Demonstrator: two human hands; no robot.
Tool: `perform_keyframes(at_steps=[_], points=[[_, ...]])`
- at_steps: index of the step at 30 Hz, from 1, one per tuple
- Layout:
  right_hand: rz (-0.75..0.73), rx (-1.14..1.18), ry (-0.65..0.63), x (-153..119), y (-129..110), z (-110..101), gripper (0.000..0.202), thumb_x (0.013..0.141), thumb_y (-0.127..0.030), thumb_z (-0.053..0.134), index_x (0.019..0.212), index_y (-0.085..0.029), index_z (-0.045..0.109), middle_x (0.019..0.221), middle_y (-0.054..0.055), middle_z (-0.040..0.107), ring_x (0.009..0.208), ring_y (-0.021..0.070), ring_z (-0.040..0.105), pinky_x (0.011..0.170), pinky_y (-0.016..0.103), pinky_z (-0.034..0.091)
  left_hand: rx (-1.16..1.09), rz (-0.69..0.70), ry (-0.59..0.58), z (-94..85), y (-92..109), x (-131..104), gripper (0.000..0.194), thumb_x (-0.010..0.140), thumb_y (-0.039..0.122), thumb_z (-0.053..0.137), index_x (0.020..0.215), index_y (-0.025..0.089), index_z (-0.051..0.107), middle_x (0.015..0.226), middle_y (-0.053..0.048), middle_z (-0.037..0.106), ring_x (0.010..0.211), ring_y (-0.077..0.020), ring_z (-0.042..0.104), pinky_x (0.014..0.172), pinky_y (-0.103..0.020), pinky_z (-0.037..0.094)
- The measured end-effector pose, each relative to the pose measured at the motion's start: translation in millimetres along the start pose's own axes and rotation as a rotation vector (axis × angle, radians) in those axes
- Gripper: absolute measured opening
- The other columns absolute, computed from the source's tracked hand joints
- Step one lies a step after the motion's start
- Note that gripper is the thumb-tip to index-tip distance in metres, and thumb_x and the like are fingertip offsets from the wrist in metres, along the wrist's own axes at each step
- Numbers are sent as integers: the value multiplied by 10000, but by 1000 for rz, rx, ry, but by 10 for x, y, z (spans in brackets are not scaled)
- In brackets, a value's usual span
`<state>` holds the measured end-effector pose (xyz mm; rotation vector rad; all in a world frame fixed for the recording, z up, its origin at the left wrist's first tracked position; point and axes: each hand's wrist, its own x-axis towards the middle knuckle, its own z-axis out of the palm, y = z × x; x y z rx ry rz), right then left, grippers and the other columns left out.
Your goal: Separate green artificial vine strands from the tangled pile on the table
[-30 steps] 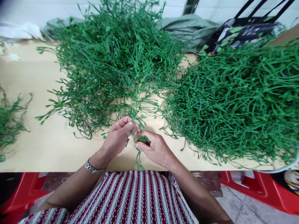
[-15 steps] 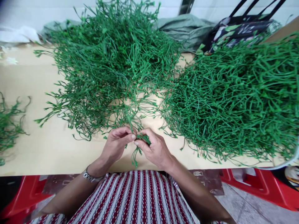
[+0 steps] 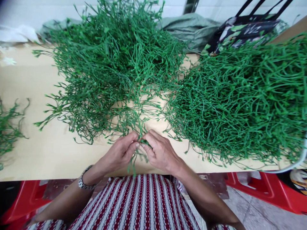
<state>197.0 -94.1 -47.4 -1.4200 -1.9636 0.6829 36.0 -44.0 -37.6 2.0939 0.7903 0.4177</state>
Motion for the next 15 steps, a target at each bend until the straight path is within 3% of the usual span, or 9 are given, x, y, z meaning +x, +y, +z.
perform_keyframes(at_steps=[5,9,15], points=[[-63,-122,-70,17,13,-61,108,861,-164,396,772,-172,457,717,28,464,680,149,432,607,258,351,0,-54,-50,-39,1,1,153,814,114,375,676,182,368,604,44,371,556,-97,356,549,-233,275],[-141,-202,-124,63,20,-119,151,834,-129,386,707,-167,458,678,30,462,659,150,407,606,268,343,52,-26,-112,-103,-5,30,210,771,62,362,609,181,302,568,47,333,531,-92,330,535,-237,249],[-270,44,-377,167,29,-236,160,780,-112,443,640,-183,470,628,-5,481,646,122,452,619,236,372,168,102,-313,-245,63,-94,159,802,110,357,671,185,408,643,18,456,622,-125,432,590,-242,314]])
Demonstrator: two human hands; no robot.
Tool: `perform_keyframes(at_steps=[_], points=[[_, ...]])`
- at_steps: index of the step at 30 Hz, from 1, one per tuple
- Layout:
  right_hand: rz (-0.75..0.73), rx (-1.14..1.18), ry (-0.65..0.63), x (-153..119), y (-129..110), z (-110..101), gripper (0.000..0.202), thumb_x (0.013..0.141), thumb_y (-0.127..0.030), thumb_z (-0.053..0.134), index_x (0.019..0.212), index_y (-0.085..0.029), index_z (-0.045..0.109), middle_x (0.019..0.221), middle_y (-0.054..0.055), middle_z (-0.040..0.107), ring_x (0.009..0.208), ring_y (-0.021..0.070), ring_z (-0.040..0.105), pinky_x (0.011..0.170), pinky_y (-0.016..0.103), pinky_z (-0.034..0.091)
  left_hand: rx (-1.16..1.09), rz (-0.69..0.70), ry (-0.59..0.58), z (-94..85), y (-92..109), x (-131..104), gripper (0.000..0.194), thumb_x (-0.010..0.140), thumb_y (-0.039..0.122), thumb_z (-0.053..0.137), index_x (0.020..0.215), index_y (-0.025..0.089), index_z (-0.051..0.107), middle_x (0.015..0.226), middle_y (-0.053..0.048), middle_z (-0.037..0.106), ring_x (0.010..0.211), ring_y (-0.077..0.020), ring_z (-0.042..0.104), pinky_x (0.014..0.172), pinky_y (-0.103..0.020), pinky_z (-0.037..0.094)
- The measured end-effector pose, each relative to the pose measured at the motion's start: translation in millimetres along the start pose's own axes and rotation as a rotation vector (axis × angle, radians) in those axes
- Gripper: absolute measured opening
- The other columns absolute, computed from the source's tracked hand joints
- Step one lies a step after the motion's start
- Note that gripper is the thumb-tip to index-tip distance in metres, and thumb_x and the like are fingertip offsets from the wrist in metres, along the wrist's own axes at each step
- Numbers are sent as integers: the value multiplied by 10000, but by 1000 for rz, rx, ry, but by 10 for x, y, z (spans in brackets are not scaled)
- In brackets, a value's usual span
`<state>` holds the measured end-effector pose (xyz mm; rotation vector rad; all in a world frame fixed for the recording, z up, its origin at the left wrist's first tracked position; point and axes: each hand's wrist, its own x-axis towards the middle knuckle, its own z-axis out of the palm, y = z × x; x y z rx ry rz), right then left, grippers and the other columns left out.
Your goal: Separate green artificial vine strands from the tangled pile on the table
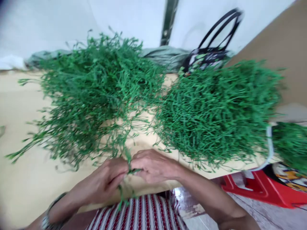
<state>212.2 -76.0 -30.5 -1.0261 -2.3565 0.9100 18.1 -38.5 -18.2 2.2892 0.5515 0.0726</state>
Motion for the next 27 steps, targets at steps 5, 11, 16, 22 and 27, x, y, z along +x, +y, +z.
perform_keyframes(at_steps=[5,11,16,22,27], points=[[12,244,-242,37,42,-162,154,742,-83,484,698,-224,527,695,-45,561,655,85,498,621,179,395,66,96,-27,-49,-208,-69,161,796,114,370,731,191,496,704,-21,536,718,-153,507,632,-232,373],[248,333,12,0,59,-175,120,867,-195,403,807,-175,505,667,-9,517,609,96,470,552,206,373,-173,-120,164,-155,-115,136,211,838,223,398,651,164,475,582,17,451,547,-105,408,523,-215,315],[448,521,245,21,25,128,217,886,-347,404,824,-164,503,607,-39,402,528,73,352,468,185,296,-599,-267,410,32,-142,202,157,777,246,528,656,146,538,577,23,457,542,-89,384,513,-207,308],[598,434,255,74,-27,293,157,735,-255,606,705,-168,479,563,-64,368,512,65,320,454,179,281,-1009,-341,526,184,-134,202,152,705,255,630,623,134,589,584,16,492,552,-83,406,517,-207,326],[529,468,319,73,-55,318,81,793,-228,520,831,-162,549,659,-31,471,570,79,400,509,188,346,-1091,-323,663,219,-155,226,92,655,195,685,605,142,628,617,29,456,562,-64,389,505,-192,300]])
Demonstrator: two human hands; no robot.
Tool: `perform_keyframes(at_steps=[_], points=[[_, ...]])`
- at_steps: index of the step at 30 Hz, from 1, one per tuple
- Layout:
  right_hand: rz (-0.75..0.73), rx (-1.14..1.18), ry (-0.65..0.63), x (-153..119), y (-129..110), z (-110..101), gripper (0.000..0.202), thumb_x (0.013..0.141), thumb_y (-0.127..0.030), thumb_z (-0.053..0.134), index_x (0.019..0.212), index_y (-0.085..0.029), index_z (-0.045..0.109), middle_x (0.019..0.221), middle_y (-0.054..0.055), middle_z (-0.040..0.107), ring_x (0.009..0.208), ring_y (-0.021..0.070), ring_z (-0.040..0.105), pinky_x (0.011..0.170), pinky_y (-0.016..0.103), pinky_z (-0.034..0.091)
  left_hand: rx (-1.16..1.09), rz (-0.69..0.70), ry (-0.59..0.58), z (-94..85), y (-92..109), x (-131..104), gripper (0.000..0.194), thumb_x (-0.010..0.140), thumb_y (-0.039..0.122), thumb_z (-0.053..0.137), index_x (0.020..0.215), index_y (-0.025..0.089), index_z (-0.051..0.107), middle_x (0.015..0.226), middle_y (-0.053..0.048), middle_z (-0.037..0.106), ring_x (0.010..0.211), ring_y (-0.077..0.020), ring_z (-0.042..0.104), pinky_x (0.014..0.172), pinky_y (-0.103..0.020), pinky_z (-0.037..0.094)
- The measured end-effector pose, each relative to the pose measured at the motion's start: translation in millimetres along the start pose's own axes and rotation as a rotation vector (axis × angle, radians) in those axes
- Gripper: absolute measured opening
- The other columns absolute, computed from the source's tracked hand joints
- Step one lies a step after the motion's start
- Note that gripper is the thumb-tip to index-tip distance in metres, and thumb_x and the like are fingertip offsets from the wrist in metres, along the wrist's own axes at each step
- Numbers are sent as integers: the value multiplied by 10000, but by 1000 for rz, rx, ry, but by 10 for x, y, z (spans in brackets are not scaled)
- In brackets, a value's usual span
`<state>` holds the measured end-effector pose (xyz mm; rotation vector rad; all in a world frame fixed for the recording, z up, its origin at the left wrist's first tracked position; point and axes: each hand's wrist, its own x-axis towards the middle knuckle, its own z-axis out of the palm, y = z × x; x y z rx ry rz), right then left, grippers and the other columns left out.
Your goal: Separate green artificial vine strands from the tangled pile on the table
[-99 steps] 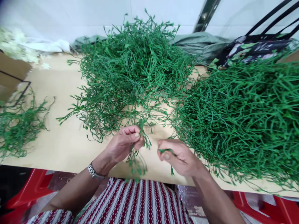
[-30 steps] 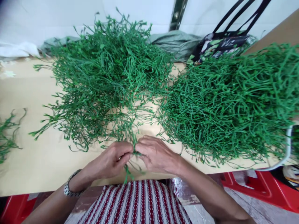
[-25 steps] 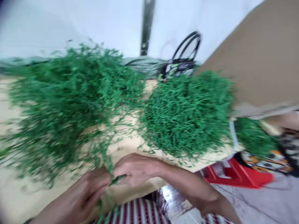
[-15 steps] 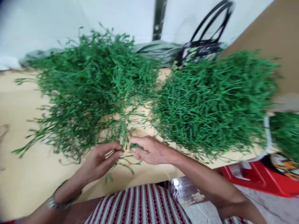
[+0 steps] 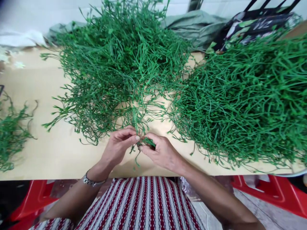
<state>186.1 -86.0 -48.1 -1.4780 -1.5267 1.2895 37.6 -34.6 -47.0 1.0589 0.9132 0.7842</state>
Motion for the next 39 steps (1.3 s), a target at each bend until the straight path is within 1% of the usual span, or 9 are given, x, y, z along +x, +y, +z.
perform_keyframes(at_steps=[6,11,16,19,24,27,31,35,39], points=[[-13,65,24,-6,50,52,144,789,-263,545,884,-159,575,727,-9,533,638,95,466,560,197,398,-133,-74,30,44,-30,9,63,606,184,715,597,161,657,648,24,473,611,-79,438,560,-205,353],[-13,175,-10,1,84,59,122,777,-229,552,867,-155,588,707,-15,550,625,88,482,566,191,404,-217,-179,-29,17,-21,18,109,574,200,738,584,149,643,656,10,516,659,-103,470,630,-232,369],[-57,45,-24,-29,72,40,136,822,-262,505,890,-158,559,661,-18,523,578,87,454,528,190,369,-253,-174,-64,16,-14,-6,176,614,229,711,569,141,565,646,4,532,668,-122,479,669,-262,363],[-148,-51,8,-30,52,32,157,850,-288,465,773,-160,514,602,-34,435,550,84,398,510,191,331,-352,-146,-35,76,-3,-38,175,618,203,693,584,149,530,649,5,540,676,-123,489,692,-270,367],[-234,-7,38,-16,26,32,168,860,-248,441,711,-171,441,642,-28,428,584,84,410,537,186,342,-578,-190,19,154,1,-71,156,601,171,657,645,172,507,637,24,524,638,-116,504,673,-277,386],[-246,-5,2,-20,31,28,166,873,-255,430,741,-170,485,620,-33,434,564,83,417,538,190,347,-575,-218,-5,148,6,-71,126,616,178,618,622,168,493,582,23,489,575,-111,475,614,-274,376],[-350,-67,-44,-16,41,6,191,876,-258,418,772,-166,549,644,-7,507,596,102,469,571,214,380,-510,-279,-100,128,26,-73,128,633,192,602,577,153,494,509,11,467,512,-106,425,556,-269,341],[-413,-45,-95,-11,27,-13,218,884,-277,415,773,-170,569,650,3,537,614,109,501,584,226,399,-509,-305,-141,115,7,-62,145,622,212,618,562,149,501,475,10,447,477,-101,390,520,-268,313],[-462,-18,-237,-21,40,-40,285,902,-317,378,699,-171,513,618,-6,493,595,105,472,571,229,385,-516,-248,-109,85,-27,-21,215,659,217,610,550,164,433,402,67,264,407,-75,289,489,-255,271]])
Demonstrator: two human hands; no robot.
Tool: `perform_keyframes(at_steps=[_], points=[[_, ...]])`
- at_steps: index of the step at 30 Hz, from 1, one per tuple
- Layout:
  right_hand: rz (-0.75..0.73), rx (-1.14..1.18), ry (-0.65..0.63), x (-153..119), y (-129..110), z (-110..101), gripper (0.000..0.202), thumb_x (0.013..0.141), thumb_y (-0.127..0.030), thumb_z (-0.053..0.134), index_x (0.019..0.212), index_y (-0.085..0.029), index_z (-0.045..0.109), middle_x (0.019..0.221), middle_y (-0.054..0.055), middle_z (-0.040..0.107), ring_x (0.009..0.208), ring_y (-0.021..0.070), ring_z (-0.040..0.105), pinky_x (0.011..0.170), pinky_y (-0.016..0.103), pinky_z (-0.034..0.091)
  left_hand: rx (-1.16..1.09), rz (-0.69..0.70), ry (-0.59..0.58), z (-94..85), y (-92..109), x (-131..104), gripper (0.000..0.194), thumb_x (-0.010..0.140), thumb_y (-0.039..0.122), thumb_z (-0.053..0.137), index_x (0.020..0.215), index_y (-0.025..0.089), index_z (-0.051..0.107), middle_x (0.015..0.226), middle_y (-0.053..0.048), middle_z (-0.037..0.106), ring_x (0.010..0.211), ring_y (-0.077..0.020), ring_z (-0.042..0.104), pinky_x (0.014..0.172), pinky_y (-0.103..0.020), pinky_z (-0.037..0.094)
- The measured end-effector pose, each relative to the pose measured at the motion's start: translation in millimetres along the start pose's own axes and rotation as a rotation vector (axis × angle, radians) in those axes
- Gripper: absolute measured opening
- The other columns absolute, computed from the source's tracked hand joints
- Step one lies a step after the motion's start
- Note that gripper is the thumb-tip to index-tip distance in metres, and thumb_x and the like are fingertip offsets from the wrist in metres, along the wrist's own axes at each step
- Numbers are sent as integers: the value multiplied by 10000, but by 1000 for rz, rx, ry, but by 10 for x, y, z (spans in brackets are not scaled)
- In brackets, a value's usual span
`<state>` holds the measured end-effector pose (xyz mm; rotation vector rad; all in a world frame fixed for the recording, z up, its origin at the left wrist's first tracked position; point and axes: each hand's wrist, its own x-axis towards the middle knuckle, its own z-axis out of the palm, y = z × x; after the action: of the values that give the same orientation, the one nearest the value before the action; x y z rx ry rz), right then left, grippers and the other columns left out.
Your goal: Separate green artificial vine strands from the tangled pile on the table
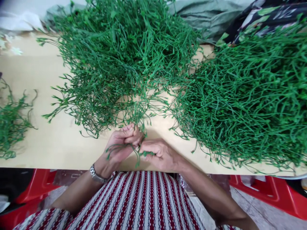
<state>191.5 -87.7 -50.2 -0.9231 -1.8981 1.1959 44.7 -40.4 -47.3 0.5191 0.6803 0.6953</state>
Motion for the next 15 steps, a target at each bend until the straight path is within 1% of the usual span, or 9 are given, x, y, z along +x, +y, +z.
perform_keyframes(at_steps=[2,5,7,9,11,12,13,14,15], points=[[27,-11,45,-17,31,-31,253,903,-296,381,711,-175,494,606,-18,462,560,96,442,538,221,366,-2,56,-6,-14,11,10,208,678,208,605,572,168,431,402,73,270,409,-74,299,513,-257,298],[111,-147,219,-36,79,-83,154,881,-250,433,763,-177,500,692,3,466,632,110,468,578,235,385,34,116,-21,-29,31,8,140,704,217,594,633,168,483,479,38,439,491,-99,421,590,-279,362],[110,-263,250,-48,79,-93,140,866,-239,447,759,-170,504,851,61,484,840,160,501,713,292,414,41,158,-1,-41,31,7,130,710,224,600,654,173,495,540,25,500,553,-117,480,622,-285,382],[113,-328,257,-65,45,-81,140,863,-235,439,761,-164,504,1088,126,452,1085,224,428,861,370,383,32,198,5,-54,13,14,123,709,217,615,677,180,502,581,24,531,594,-125,515,649,-287,396],[137,-330,279,-89,-3,-59,129,869,-229,427,784,-166,500,1215,138,418,1179,243,371,924,401,347,31,241,-6,-65,-22,24,122,711,215,630,698,184,513,621,21,560,645,-132,543,693,-293,406],[162,-297,287,-101,-23,-47,123,876,-230,420,805,-170,500,1188,130,459,1138,229,420,905,384,368,39,266,-12,-68,-43,29,124,711,216,637,700,184,518,641,18,573,676,-136,553,719,-295,408],[204,-239,295,-110,-34,-35,125,885,-236,409,823,-174,498,1100,112,521,1030,201,500,847,348,407,49,287,-13,-69,-64,33,124,713,218,643,701,182,525,665,14,584,710,-139,561,743,-296,408],[260,-162,308,-116,-37,-22,140,896,-253,397,829,-177,493,961,82,569,868,164,556,749,301,440,64,303,-8,-67,-84,36,122,715,218,647,700,181,532,693,9,595,744,-141,565,763,-294,406],[325,-71,323,-116,-29,-7,164,904,-283,387,824,-179,485,815,42,573,695,127,553,634,255,441,81,315,2,-64,-103,38,116,716,215,650,701,179,541,720,6,602,772,-141,565,776,-287,404]])
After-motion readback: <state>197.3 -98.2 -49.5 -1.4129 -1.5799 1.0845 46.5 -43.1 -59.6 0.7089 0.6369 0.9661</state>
